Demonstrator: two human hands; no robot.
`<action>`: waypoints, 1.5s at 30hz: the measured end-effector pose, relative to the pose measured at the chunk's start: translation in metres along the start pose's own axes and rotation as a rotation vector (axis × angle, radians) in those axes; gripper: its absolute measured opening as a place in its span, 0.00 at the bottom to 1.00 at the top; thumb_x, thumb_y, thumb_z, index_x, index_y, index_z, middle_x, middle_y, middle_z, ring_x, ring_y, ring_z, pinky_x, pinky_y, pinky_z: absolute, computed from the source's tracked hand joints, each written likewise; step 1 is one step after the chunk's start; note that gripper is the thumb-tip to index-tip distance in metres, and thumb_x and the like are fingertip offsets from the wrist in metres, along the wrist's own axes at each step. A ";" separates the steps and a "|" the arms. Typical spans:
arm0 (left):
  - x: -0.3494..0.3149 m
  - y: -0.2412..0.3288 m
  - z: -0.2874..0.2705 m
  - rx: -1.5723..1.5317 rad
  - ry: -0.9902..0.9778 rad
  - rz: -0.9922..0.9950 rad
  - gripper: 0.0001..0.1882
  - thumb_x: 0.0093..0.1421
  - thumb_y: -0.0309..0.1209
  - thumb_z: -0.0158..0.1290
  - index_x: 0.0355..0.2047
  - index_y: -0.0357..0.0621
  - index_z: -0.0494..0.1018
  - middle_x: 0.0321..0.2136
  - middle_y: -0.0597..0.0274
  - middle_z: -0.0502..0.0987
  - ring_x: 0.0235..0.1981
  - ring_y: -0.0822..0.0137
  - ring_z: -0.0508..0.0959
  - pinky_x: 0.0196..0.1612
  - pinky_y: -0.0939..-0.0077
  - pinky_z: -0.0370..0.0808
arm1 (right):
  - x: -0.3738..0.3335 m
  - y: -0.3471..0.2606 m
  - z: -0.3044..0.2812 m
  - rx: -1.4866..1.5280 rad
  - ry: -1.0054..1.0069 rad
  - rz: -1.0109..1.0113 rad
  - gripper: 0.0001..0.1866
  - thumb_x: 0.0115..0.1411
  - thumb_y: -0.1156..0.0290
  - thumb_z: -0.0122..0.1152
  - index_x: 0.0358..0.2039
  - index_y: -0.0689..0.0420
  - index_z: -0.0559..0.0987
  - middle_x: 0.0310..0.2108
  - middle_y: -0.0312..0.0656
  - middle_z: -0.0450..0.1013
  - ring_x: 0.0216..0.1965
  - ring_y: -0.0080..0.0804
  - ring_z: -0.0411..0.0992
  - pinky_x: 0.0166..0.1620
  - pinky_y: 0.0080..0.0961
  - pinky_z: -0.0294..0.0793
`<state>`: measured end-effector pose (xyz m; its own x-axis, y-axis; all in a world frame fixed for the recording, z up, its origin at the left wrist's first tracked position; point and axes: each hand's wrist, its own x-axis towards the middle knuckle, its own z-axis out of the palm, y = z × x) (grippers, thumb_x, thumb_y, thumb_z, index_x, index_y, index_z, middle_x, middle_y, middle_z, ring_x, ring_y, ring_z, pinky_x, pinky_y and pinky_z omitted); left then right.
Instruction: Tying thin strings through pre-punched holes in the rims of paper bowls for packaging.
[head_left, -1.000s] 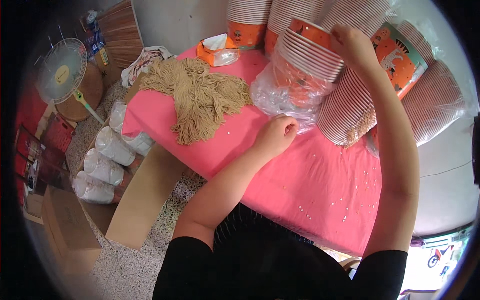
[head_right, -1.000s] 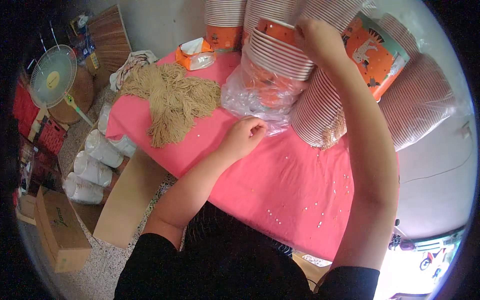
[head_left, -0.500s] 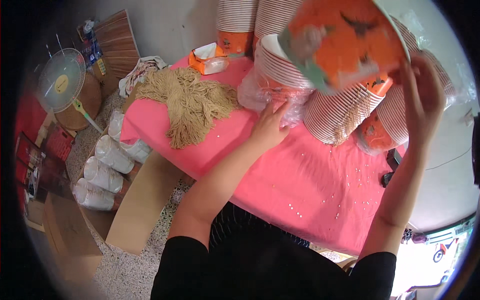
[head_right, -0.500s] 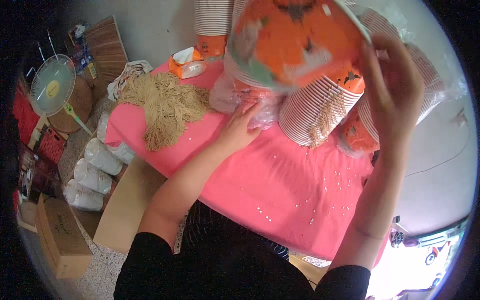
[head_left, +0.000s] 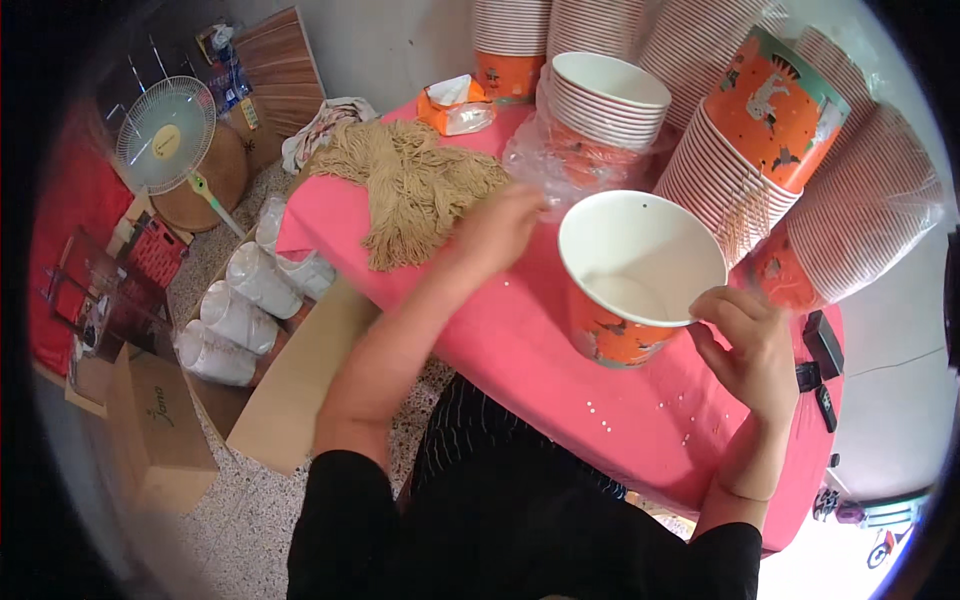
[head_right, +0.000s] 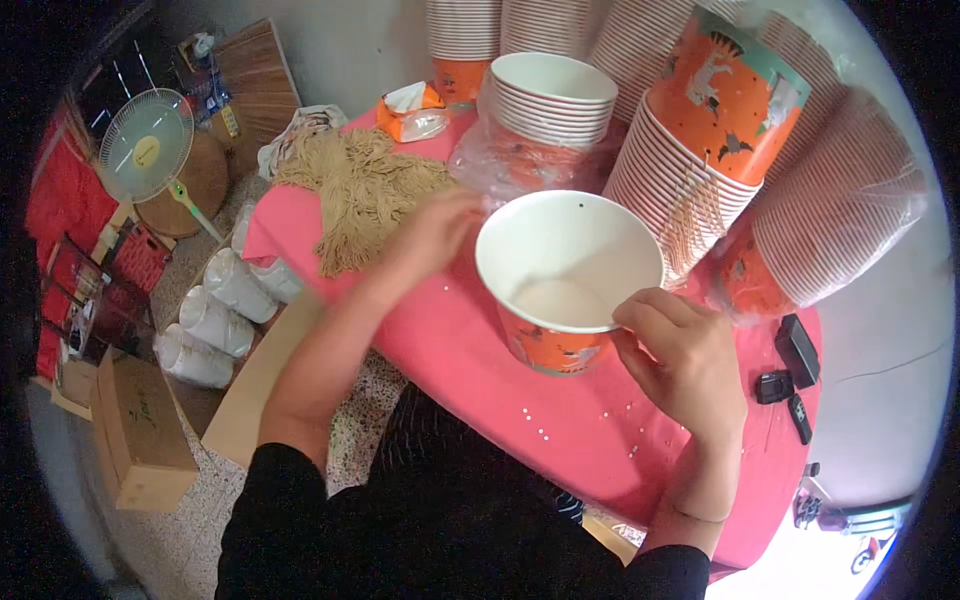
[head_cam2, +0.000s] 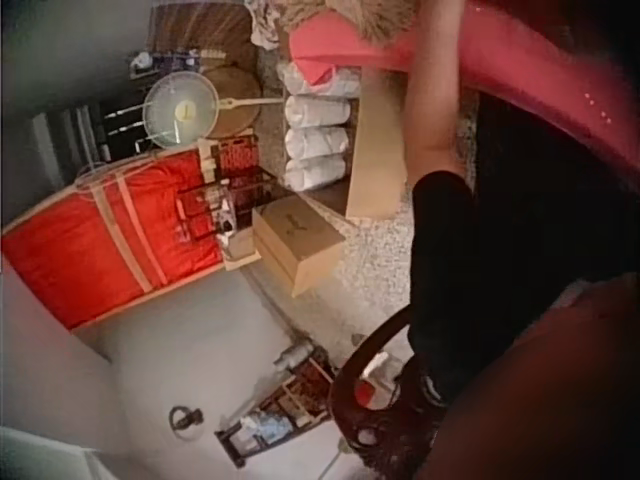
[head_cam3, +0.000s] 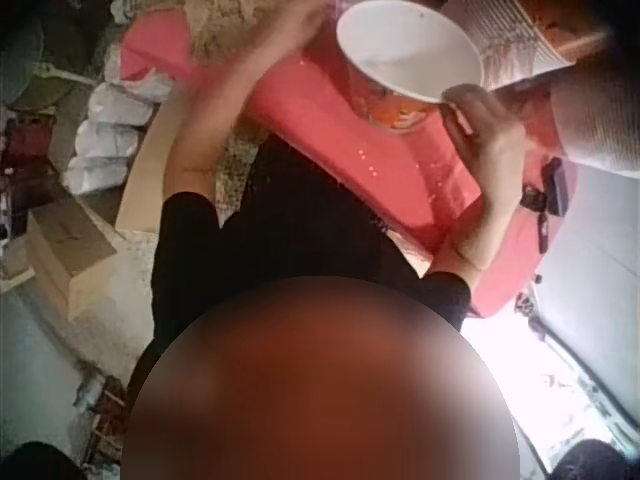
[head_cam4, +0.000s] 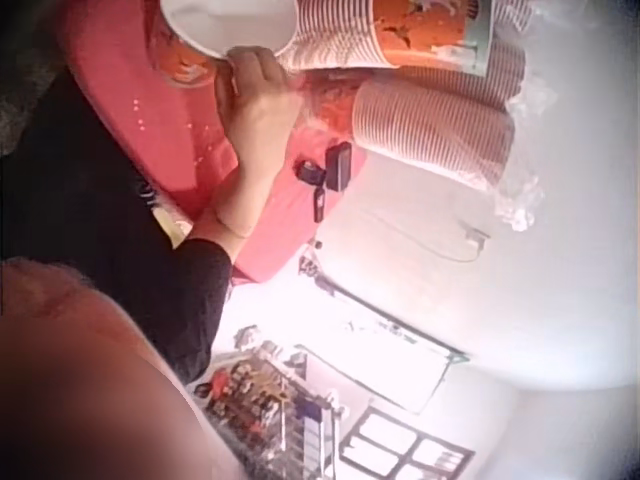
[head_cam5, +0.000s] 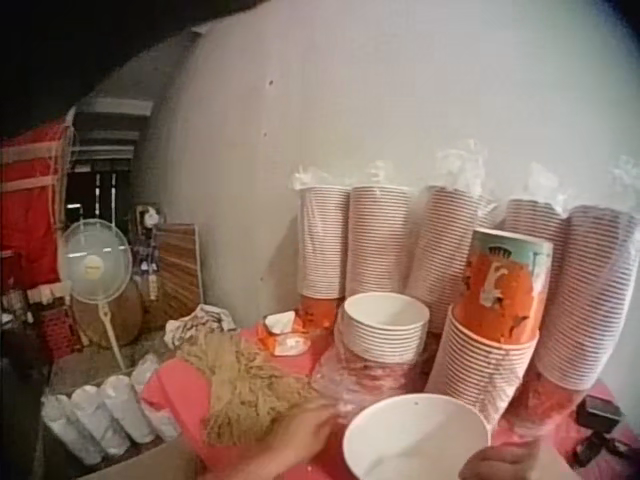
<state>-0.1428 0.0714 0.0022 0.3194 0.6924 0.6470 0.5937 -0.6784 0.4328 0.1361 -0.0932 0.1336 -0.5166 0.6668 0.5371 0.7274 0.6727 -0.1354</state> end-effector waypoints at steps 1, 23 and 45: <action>-0.005 -0.005 -0.020 0.042 0.045 0.016 0.08 0.57 0.23 0.53 0.37 0.39 0.76 0.39 0.52 0.77 0.43 0.51 0.77 0.47 0.64 0.74 | -0.002 -0.001 -0.003 -0.003 -0.014 -0.021 0.09 0.47 0.79 0.65 0.30 0.59 0.76 0.29 0.42 0.74 0.28 0.44 0.75 0.29 0.35 0.74; -0.058 -0.015 -0.111 0.370 0.040 0.070 0.07 0.52 0.24 0.60 0.32 0.40 0.77 0.35 0.58 0.77 0.42 0.57 0.76 0.42 0.65 0.75 | -0.022 0.000 -0.017 -0.052 -0.241 0.151 0.12 0.47 0.74 0.66 0.34 0.59 0.78 0.29 0.44 0.74 0.32 0.47 0.75 0.35 0.38 0.74; -0.079 0.180 -0.048 -0.798 -0.123 -0.151 0.04 0.58 0.21 0.57 0.34 0.36 0.76 0.26 0.65 0.76 0.25 0.78 0.74 0.28 0.83 0.70 | -0.010 -0.030 0.004 0.257 -0.041 -0.190 0.07 0.51 0.70 0.65 0.28 0.57 0.77 0.25 0.39 0.71 0.27 0.39 0.72 0.30 0.35 0.71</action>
<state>-0.0963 -0.1176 0.0589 0.3845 0.7806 0.4928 -0.0521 -0.5146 0.8558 0.1176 -0.1192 0.1291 -0.6539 0.5300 0.5400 0.4809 0.8421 -0.2442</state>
